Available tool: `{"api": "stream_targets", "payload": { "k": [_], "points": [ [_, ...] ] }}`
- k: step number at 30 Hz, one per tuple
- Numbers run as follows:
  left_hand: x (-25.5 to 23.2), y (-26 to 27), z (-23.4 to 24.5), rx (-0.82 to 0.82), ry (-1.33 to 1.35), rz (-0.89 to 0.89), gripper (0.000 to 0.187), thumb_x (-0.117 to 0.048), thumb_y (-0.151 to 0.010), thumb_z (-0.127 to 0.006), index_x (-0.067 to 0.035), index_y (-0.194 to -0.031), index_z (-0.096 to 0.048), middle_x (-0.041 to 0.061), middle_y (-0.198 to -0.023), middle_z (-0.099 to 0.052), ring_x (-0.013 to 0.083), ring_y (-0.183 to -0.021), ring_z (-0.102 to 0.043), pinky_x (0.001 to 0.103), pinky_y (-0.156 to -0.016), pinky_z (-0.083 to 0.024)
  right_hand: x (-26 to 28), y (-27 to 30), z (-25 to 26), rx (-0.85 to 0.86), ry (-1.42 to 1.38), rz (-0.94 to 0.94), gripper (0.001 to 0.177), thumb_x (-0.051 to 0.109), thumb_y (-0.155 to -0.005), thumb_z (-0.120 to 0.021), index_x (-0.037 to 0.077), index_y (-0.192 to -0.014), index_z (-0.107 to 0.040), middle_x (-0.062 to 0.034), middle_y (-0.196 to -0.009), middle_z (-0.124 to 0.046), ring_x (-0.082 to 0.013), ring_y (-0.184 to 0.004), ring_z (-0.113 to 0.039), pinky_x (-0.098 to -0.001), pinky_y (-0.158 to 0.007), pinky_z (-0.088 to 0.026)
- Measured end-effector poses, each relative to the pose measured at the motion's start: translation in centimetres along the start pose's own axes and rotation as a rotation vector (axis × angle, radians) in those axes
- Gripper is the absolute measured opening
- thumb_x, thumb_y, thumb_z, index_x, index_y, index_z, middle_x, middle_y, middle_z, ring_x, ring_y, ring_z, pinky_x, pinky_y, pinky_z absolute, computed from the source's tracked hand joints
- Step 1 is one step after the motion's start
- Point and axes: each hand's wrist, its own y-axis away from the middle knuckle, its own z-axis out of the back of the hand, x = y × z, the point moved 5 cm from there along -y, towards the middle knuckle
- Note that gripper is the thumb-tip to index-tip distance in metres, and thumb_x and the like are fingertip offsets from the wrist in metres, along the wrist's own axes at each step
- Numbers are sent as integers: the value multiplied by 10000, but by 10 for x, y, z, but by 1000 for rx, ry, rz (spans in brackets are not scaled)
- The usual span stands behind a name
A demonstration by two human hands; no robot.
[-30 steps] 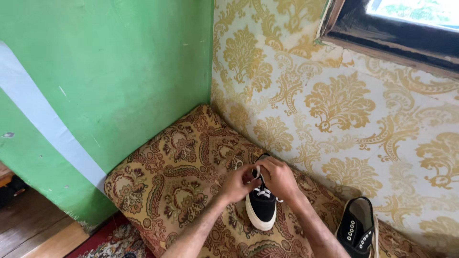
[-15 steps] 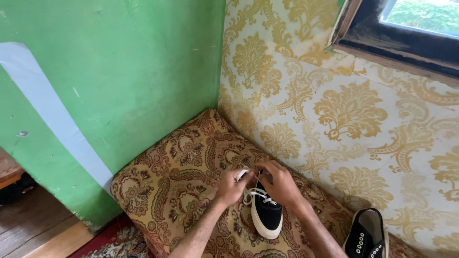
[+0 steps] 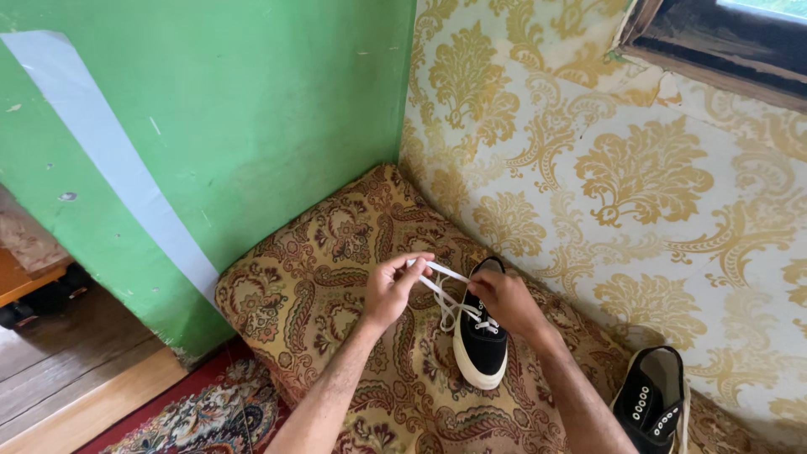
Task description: The person removes white laces from two pairs of black canvas shoes and then re-laces each shoe, threading the laces through the eyelets and tying them. The shoes are handled one at a time on a patterned cushion.
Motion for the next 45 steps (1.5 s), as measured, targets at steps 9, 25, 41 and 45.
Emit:
{"api": "stream_targets", "payload": {
  "k": [9, 25, 41, 45],
  "points": [
    [7, 5, 20, -53, -121, 151, 297, -306, -943, -710, -103, -1156, -749, 50, -938, -781, 85, -730, -698, 276, -567, -537, 28, -7, 3, -132, 1, 238, 170, 165, -919, -703, 69, -1047, -758, -116, -856, -766, -241, -674, -718, -390, -621, -555],
    [39, 34, -5, 190, -342, 442, 343, -448, -978, -654, -112, -1002, -722, -2, -769, -694, 81, -541, -558, 270, -485, -466, 33, -23, -42, 203, 139, 181, 180, 217, -967, -659, 83, -1030, -763, -104, -905, -792, -225, -729, -762, -395, -691, -608],
    [-18, 17, 95, -311, -140, 430, 399, -299, -894, -718, -169, -1262, -638, 59, -1121, -705, 171, -850, -707, 355, -678, -602, 123, -6, -25, 99, -5, 416, 429, 243, -949, -713, 91, -1342, -634, -179, -1208, -735, -295, -1056, -727, -437, -865, -590],
    [-38, 18, 91, -268, -638, 47, 452, -228, -893, -806, -38, -1276, -658, 179, -1360, -640, 297, -1218, -600, 476, -1014, -463, 124, 4, -12, 50, -9, 407, 437, 249, -945, -736, 97, -1341, -633, -175, -1282, -704, -308, -1137, -695, -441, -896, -585]
  ]
}}
